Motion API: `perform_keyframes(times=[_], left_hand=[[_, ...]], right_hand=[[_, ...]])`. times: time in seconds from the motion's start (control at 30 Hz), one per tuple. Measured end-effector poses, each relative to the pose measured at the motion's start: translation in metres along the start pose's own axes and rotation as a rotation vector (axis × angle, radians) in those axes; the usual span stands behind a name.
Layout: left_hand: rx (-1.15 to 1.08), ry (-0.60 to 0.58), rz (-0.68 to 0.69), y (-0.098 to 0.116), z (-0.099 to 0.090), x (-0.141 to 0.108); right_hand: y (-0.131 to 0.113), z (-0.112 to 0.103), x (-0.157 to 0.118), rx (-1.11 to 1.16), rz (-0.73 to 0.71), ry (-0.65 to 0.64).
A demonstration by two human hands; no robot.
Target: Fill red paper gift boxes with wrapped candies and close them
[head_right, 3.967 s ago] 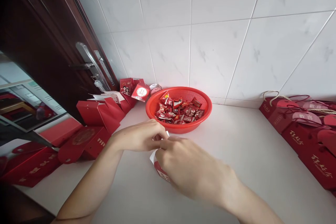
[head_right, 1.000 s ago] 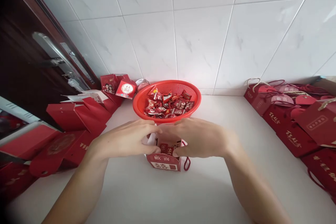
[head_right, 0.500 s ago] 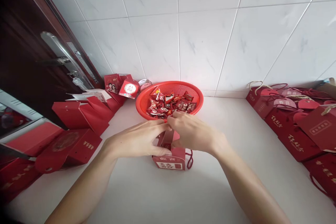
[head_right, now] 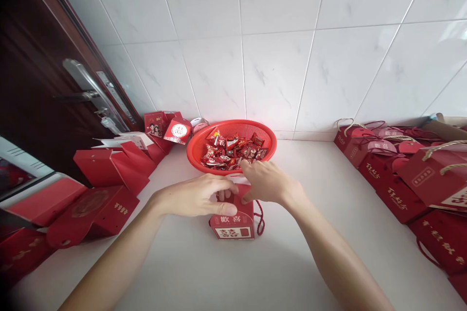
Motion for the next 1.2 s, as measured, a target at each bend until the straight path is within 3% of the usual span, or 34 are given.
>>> perform_keyframes(times=[0.17, 0.37, 0.47, 0.57, 0.73, 0.9, 1.2], left_hand=[[-0.051, 0.164, 0.008, -0.011, 0.01, -0.006], [-0.085, 0.616, 0.067, -0.035, 0.038, -0.012], [-0.049, 0.839, 0.11, -0.042, 0.051, -0.013], [-0.051, 0.947, 0.171, -0.045, 0.06, -0.011], [-0.14, 0.911, 0.186, -0.053, 0.067, -0.007], [-0.293, 0.873, 0.104, -0.059, 0.069, -0.003], [-0.649, 0.776, -0.002, -0.065, 0.071, 0.007]], right_hand=[[0.003, 0.009, -0.004, -0.013, 0.001, 0.106], [0.006, 0.034, -0.018, 0.162, -0.198, 0.375], [0.009, 0.044, -0.023, 0.301, -0.307, 0.419], [0.009, 0.048, -0.024, 0.367, -0.398, 0.435], [0.0, 0.057, -0.022, 0.117, -0.383, 0.453], [-0.012, 0.067, -0.024, -0.18, -0.31, 0.425], [-0.019, 0.07, -0.028, -0.275, -0.277, 0.315]])
Point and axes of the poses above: each hand's wrist, its own x-axis towards the middle knuckle, its own z-axis out of the palm, y = z × x, the point moved 4 cm from there along x, towards the middle knuckle, and after that the axes turned 6 degrees about -y, right-handed, at the moved point
